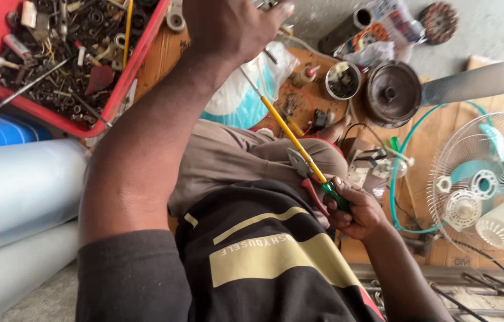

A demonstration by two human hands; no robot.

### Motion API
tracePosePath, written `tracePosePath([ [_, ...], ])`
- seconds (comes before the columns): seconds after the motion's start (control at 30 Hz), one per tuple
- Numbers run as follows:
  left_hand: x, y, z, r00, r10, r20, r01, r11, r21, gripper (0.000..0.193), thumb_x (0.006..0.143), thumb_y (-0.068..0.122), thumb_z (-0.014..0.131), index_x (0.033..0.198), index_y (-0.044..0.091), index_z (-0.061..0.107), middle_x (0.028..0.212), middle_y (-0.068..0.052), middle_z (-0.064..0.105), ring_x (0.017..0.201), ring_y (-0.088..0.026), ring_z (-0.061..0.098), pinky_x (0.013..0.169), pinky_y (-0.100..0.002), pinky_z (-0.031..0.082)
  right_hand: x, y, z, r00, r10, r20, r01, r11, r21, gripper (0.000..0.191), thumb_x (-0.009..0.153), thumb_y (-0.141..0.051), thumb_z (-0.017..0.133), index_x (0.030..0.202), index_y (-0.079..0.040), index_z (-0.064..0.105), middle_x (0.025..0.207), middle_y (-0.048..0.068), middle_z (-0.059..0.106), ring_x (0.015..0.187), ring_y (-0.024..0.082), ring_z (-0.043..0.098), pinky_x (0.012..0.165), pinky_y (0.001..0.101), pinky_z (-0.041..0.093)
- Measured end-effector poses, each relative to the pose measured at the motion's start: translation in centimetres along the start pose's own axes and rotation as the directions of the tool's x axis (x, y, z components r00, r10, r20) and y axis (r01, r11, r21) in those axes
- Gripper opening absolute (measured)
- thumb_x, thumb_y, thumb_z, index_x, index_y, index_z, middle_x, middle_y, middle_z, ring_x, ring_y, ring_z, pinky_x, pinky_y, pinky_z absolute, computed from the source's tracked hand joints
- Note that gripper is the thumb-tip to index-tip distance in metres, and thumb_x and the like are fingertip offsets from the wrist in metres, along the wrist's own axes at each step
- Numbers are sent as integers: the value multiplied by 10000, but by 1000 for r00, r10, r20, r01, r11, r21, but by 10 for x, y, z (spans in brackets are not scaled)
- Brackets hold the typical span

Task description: The person sits on the floor and works on an electric fan motor, prying at the motor housing by hand, tapping it with a metal rod, and using a screwdriver to loosen and adjust components of the motor assembly.

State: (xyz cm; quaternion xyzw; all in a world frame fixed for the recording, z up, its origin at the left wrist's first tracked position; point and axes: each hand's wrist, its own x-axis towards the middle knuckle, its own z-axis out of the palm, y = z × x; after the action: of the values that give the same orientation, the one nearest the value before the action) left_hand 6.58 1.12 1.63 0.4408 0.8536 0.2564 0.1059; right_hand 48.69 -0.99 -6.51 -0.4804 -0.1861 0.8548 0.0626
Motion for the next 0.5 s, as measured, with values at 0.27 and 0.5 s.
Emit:
tracePosePath([
  [0.27, 8, -17, 7, 867, 258, -426, -311, 948, -59, 607, 662, 541, 964, 957, 58, 743, 915, -177, 737, 829, -375, 720, 700, -492, 570, -29, -15, 37, 640, -738, 212, 590, 296, -751, 414, 913, -6, 711, 1325, -36, 679, 1021, 67, 679, 806, 109, 639, 651, 246, 523],
  [0.5, 13, -20, 33, 991, 65, -114, -61, 997, 38, 655, 781, 745, 843, 745, 102, 722, 652, -78, 683, 638, -314, 691, 623, -463, 562, -15, 33, 55, 445, -826, 345, 478, -106, -872, 271, 974, -32, 699, 1244, -41, 725, 858, 78, 716, 732, 111, 655, 665, 246, 514],
])
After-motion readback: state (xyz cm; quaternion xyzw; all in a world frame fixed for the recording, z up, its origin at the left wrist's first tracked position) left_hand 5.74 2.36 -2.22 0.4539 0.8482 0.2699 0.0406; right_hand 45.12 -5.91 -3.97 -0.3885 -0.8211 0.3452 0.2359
